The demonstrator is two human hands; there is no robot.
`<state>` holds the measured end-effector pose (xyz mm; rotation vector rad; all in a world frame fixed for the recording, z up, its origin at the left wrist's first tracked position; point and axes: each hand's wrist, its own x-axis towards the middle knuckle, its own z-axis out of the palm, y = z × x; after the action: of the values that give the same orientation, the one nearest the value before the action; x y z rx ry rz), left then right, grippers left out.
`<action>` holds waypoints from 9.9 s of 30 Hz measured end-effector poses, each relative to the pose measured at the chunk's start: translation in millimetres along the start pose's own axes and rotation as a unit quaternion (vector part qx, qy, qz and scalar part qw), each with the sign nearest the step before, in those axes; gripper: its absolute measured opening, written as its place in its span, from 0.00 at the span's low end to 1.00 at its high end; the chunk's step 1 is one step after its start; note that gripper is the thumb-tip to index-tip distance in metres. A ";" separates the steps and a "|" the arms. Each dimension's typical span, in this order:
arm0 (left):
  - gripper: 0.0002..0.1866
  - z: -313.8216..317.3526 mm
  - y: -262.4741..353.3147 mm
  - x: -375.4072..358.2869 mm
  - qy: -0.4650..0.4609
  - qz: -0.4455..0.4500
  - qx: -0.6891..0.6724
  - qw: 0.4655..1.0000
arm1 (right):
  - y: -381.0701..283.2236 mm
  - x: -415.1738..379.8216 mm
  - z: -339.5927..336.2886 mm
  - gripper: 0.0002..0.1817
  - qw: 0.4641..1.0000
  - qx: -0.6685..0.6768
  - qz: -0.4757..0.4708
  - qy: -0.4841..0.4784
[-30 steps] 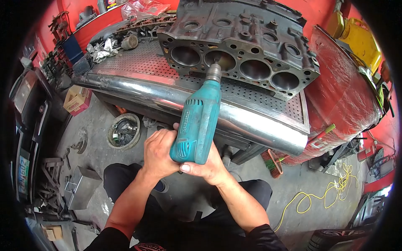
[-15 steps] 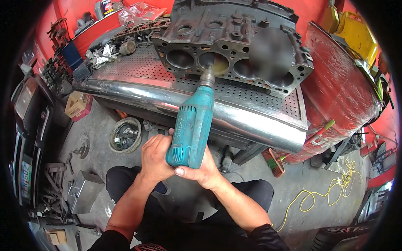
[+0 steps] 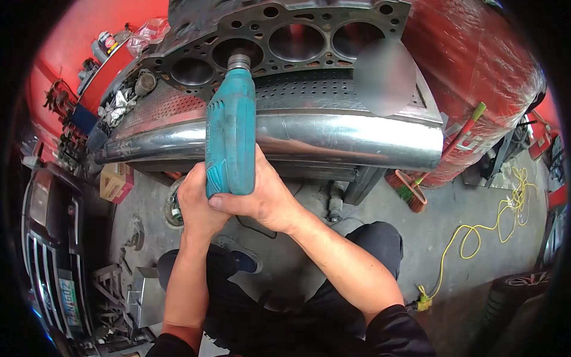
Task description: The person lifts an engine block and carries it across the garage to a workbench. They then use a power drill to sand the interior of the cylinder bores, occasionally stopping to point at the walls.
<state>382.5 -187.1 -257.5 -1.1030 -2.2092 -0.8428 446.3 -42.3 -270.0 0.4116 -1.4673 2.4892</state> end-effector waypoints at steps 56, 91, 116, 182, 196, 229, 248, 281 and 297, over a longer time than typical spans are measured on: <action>0.14 -7.0 5.6 51.3 -0.030 -0.039 0.047 0.998 | -20.3 23.5 -10.4 0.32 0.998 -0.016 -0.017 0.055; 0.20 -29.3 13.7 -29.4 -0.017 0.008 0.019 1.000 | 11.2 -46.1 26.1 0.40 0.998 -0.057 0.005 0.017; 0.21 -31.4 17.8 -29.1 -0.003 0.006 0.025 1.000 | 7.2 -44.7 29.3 0.44 0.999 -0.042 0.016 0.009; 0.19 -34.8 12.6 -26.4 -0.018 0.022 0.032 0.999 | 22.7 -45.6 32.9 0.43 0.998 -0.047 -0.022 0.022; 0.19 -26.9 4.8 -12.9 -0.013 0.020 0.029 0.999 | 11.2 -27.6 27.3 0.43 0.998 -0.052 0.003 0.027; 0.18 -9.6 -5.8 10.3 0.009 0.022 -0.013 1.000 | 7.3 -3.4 23.0 0.40 0.995 -0.040 -0.045 0.075; 0.18 -27.5 -12.7 -7.5 -0.031 0.012 -0.033 0.999 | 18.2 -19.1 42.3 0.45 0.995 -0.073 -0.025 0.060; 0.18 -26.0 -11.3 -3.5 -0.019 0.030 -0.019 0.999 | 16.8 -17.4 38.3 0.45 0.995 -0.070 -0.042 0.052; 0.17 -10.4 -15.8 17.7 -0.001 0.039 -0.012 0.999 | 12.4 0.7 20.1 0.42 0.993 -0.071 -0.042 0.082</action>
<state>361.9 -193.1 -243.1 -1.1942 -2.1471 -0.8375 444.1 -65.9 -270.6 0.2319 -1.5151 2.2780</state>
